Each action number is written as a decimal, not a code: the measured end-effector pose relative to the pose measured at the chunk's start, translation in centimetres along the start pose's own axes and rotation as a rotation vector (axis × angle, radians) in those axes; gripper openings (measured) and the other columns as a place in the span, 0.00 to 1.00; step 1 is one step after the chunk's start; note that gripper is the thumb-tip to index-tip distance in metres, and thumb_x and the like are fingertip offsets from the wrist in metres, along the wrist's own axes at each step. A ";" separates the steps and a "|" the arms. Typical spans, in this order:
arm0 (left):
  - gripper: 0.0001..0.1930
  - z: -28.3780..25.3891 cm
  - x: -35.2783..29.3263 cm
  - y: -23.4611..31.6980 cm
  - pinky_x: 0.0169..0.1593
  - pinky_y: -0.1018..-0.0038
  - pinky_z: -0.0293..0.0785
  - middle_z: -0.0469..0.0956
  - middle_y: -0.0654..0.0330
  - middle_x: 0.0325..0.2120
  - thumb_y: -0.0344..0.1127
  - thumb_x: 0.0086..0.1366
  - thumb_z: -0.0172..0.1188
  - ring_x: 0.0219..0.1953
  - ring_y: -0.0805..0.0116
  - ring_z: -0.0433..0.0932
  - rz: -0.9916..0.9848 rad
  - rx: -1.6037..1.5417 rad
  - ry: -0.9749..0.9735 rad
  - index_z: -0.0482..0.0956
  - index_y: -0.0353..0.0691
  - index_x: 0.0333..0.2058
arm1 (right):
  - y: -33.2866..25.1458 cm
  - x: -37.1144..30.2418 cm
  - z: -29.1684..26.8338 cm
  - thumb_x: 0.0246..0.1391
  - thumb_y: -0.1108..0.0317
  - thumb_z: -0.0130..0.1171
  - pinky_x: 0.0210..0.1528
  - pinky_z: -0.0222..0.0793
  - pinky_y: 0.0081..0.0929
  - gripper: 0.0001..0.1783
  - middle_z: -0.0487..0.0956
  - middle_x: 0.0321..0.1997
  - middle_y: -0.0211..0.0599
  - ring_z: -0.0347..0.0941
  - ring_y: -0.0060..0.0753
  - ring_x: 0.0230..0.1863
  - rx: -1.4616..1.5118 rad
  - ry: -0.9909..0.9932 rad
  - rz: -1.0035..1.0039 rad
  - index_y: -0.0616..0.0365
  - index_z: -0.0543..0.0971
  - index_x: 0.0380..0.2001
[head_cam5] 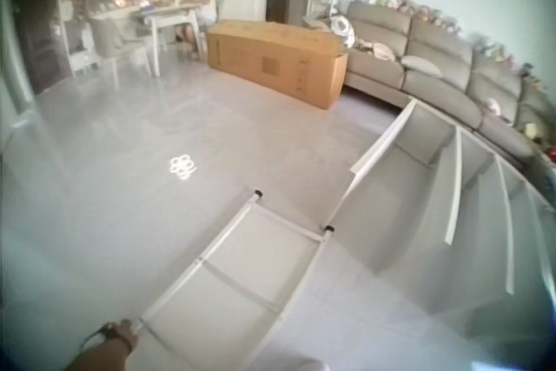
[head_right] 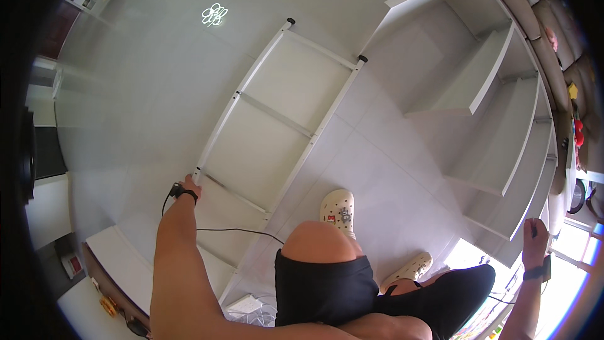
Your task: Assembling a white bookshelf by attaching side panels and screwing in fasteners.
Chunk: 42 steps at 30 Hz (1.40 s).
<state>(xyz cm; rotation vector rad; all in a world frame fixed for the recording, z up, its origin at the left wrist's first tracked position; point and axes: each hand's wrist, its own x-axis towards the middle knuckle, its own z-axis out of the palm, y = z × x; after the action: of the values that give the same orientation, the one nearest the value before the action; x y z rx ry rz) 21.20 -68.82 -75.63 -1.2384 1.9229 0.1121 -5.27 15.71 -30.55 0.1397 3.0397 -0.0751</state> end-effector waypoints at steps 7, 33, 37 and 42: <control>0.14 7.0 4.1 -1.5 0.48 0.54 0.79 0.76 0.48 0.42 0.41 0.71 0.54 0.49 0.50 0.80 -0.047 -0.287 0.306 0.72 0.36 0.46 | -0.3 0.4 0.8 0.63 0.69 0.56 0.35 0.61 0.24 0.09 0.71 0.27 0.30 0.62 0.21 0.30 -0.008 -0.041 0.002 0.65 0.76 0.33; 0.21 -9.8 -8.1 -7.9 0.51 0.54 0.75 0.78 0.34 0.41 0.25 0.56 0.58 0.47 0.36 0.78 0.473 -0.082 0.093 0.66 0.29 0.49 | 4.0 -5.3 4.1 0.58 0.70 0.60 0.33 0.65 0.35 0.09 0.74 0.25 0.43 0.69 0.36 0.26 0.114 0.035 -0.097 0.67 0.76 0.29; 0.20 -14.1 -11.5 -7.3 0.48 0.53 0.76 0.79 0.34 0.38 0.24 0.56 0.58 0.45 0.36 0.79 0.507 -0.027 0.175 0.65 0.30 0.48 | 5.7 -7.1 3.7 0.58 0.70 0.60 0.33 0.66 0.35 0.08 0.74 0.25 0.44 0.69 0.39 0.26 0.169 0.113 -0.117 0.66 0.76 0.29; 0.19 -17.1 -14.6 -7.9 0.48 0.54 0.76 0.79 0.36 0.38 0.24 0.57 0.58 0.45 0.37 0.79 0.531 0.025 0.235 0.67 0.32 0.48 | 6.7 -8.1 3.3 0.58 0.70 0.60 0.33 0.65 0.37 0.10 0.73 0.24 0.44 0.69 0.42 0.26 0.224 0.182 -0.101 0.66 0.75 0.28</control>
<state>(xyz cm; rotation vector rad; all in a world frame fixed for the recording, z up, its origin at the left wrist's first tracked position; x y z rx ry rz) 19.94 -70.53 -51.86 -0.7207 2.4141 0.2242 3.74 21.43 -33.30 0.0097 3.2089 -0.4343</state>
